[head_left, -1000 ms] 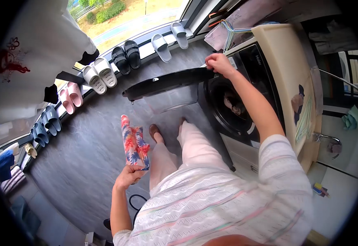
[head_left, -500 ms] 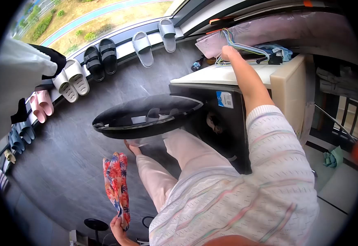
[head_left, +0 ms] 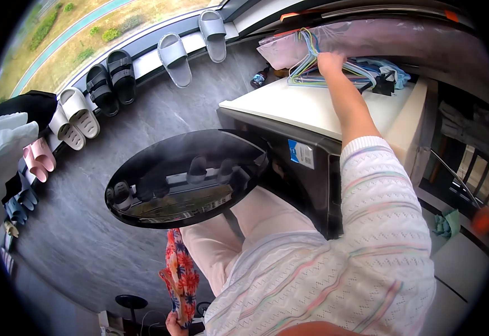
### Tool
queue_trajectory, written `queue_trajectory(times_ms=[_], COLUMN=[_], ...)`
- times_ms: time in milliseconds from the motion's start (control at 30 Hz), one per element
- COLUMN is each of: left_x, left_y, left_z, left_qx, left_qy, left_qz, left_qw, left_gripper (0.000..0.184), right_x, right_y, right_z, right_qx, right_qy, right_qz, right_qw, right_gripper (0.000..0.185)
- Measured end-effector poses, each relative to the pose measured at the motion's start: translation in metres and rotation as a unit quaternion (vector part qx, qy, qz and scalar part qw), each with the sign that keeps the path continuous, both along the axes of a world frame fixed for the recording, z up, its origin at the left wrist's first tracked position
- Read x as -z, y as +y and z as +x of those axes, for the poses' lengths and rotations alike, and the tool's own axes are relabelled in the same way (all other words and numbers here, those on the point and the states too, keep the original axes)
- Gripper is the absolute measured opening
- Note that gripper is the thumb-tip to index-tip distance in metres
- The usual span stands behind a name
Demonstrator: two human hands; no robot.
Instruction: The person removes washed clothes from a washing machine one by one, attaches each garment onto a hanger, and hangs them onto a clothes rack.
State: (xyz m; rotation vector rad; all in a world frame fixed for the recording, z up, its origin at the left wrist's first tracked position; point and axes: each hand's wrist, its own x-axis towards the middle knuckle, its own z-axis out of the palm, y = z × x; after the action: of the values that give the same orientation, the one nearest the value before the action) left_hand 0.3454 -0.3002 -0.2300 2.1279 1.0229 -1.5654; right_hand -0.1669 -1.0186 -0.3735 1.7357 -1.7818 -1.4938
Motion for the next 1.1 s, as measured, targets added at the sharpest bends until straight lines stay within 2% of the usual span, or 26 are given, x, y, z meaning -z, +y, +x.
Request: queue_trajectory(times_ms=[33,133,167,267,300,400,433,533,667,800,867,900,967,1000,1033,1067,1100], left_x=[0.002,0.005,0.005,0.006,0.01,0.021,0.022,0.013,-0.001,-0.014,-0.019,-0.028,-0.036,-0.051,-0.067,-0.082,-0.097], left_y=[0.005,0.02,0.021,-0.001,0.001,-0.005,-0.01,-0.009,-0.011,-0.023,-0.029,-0.042,-0.051,-0.066,-0.08,-0.094,-0.102], left_z=[0.003,0.015,0.016,0.011,0.011,0.016,0.016,0.022,0.053,0.086,0.11,0.117,0.15,0.159,0.168,0.177,0.189], left_qx=[0.0,-0.013,-0.027,0.029,-0.002,-0.049,-0.049,-0.045,-0.006,0.042,0.1,0.178,0.262,0.286,0.31,0.334,0.355], left_qy=[0.012,0.045,0.063,-0.009,-0.003,-0.015,-0.027,-0.062,-0.1,-0.177,-0.185,-0.203,-0.221,-0.235,-0.249,-0.264,-0.261], left_qz=[-0.008,-0.038,-0.052,-0.02,-0.026,-0.186,-0.189,-0.203,-0.24,-0.294,-0.316,-0.327,-0.346,-0.347,-0.347,-0.347,-0.335], left_qw=[1.0,0.998,0.996,0.999,1.0,0.981,0.98,0.976,0.966,0.938,0.925,0.906,0.873,0.862,0.849,0.836,0.833], left_gripper=[0.034,0.035,0.035,0.038,0.042,0.024,0.023,0.023,0.023,0.023,0.023,0.025,0.026,0.027,0.027,0.027,0.027], right_x=[0.002,0.009,0.007,0.01,0.012,0.016,0.017,-0.004,-0.038,-0.055,-0.085,-0.103,-0.14,-0.143,-0.159,-0.173,-0.185], right_y=[0.002,0.0,0.0,0.006,0.007,0.007,0.007,0.018,0.03,0.048,0.069,0.082,0.109,0.114,0.127,0.144,0.166], right_z=[-0.001,-0.009,-0.006,-0.001,0.002,0.028,0.036,0.074,0.106,0.133,0.168,0.193,0.229,0.232,0.247,0.257,0.265], right_qx=[-0.054,-0.088,-0.044,-0.064,-0.083,-0.026,-0.026,-0.006,-0.034,-0.119,-0.131,-0.143,-0.179,-0.195,-0.145,-0.163,-0.102], right_qy=[0.03,0.054,0.023,0.03,0.043,0.061,0.059,0.023,-0.015,-0.116,-0.183,-0.221,-0.352,-0.469,-0.558,-0.631,-0.68], right_qz=[0.006,0.012,0.02,0.05,0.067,0.106,0.131,0.14,0.147,0.113,0.11,0.114,0.064,0.026,0.01,-0.009,-0.055], right_qw=[0.998,0.995,0.999,0.996,0.993,0.992,0.989,0.99,0.989,0.98,0.968,0.958,0.917,0.861,0.817,0.759,0.724], right_gripper=[0.027,0.024,0.024,0.025,0.024,0.023,0.024,0.026,0.029,0.027,0.026,0.026,0.022,0.022,0.021,0.02,0.019])
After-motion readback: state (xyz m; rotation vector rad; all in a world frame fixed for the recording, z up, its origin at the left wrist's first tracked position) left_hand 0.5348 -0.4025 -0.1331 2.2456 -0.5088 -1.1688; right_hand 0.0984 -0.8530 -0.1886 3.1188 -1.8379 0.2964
